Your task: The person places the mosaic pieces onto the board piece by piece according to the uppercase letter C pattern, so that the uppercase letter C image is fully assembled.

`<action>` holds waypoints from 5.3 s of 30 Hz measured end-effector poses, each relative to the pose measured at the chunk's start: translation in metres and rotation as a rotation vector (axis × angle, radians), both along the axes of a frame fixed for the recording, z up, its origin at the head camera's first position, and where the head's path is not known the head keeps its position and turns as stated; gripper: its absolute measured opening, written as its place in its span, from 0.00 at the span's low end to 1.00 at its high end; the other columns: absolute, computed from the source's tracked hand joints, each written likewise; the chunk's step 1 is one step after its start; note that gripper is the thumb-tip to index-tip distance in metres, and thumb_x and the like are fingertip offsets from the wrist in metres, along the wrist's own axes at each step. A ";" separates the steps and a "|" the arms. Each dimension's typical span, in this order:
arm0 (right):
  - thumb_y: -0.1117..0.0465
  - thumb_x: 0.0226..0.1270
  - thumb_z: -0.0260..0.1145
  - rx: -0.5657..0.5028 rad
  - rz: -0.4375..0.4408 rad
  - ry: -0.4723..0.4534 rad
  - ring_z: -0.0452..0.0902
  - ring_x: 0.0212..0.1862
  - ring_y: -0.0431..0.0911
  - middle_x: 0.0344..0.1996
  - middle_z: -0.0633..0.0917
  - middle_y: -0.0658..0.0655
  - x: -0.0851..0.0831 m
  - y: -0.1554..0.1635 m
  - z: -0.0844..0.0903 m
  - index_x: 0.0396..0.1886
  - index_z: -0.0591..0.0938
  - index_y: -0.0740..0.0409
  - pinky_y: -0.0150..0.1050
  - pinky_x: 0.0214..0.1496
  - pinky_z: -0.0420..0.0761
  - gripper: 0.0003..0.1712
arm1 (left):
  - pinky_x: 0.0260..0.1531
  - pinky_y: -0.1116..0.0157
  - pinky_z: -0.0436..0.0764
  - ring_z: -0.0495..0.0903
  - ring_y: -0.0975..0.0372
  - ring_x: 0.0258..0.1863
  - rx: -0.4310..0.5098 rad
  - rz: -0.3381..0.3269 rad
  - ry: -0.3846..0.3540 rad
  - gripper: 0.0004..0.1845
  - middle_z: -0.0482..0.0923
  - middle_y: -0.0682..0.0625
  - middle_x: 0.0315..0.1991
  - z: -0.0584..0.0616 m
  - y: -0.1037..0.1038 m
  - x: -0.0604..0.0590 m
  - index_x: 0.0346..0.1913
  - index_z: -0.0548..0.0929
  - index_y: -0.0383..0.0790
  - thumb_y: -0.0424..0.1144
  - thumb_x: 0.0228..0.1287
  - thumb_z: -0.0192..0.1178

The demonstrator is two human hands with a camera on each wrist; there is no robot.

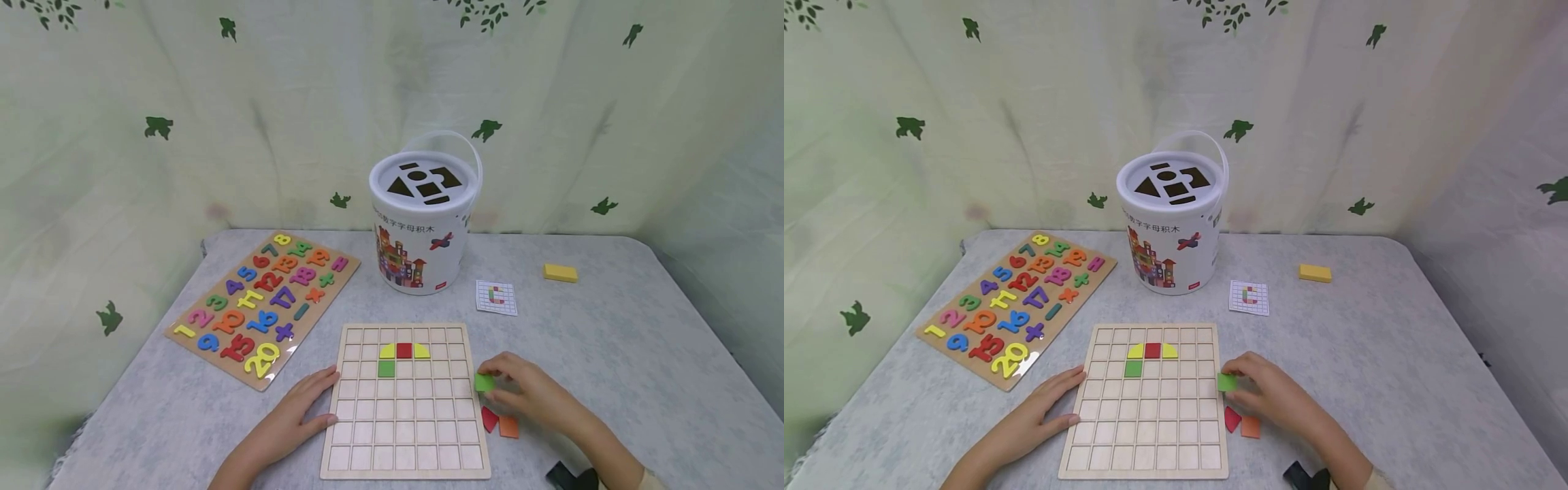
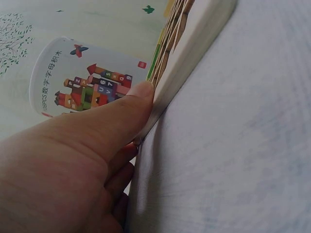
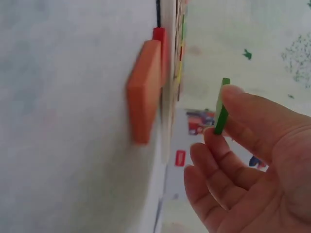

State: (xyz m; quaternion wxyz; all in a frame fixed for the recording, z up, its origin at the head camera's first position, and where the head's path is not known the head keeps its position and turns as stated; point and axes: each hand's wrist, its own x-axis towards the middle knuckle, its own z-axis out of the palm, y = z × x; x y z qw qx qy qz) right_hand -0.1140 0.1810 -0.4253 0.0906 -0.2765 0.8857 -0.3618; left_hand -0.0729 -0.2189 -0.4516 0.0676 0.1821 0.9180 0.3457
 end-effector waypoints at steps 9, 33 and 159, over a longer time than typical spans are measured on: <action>0.62 0.53 0.69 -0.127 0.037 0.154 0.72 0.44 0.37 0.43 0.76 0.40 -0.001 -0.039 0.022 0.47 0.78 0.49 0.39 0.44 0.77 0.19 | 0.59 0.52 0.58 0.53 0.56 0.65 0.009 0.000 -0.015 0.34 0.56 0.54 0.66 0.001 0.001 0.001 0.65 0.64 0.47 0.54 0.56 0.58; 0.59 0.56 0.67 -0.198 0.097 0.014 0.72 0.42 0.39 0.37 0.76 0.45 -0.013 -0.140 0.003 0.44 0.78 0.55 0.32 0.43 0.75 0.15 | 0.59 0.51 0.58 0.54 0.56 0.65 -0.006 0.000 -0.009 0.34 0.56 0.54 0.66 0.001 0.000 -0.001 0.65 0.64 0.48 0.55 0.56 0.58; 0.53 0.58 0.65 -0.083 0.113 0.161 0.69 0.36 0.33 0.37 0.75 0.41 0.015 -0.133 -0.026 0.42 0.81 0.46 0.25 0.36 0.70 0.12 | 0.60 0.49 0.55 0.52 0.54 0.66 -0.016 0.011 -0.025 0.35 0.56 0.54 0.67 0.001 0.001 -0.002 0.66 0.63 0.48 0.56 0.56 0.58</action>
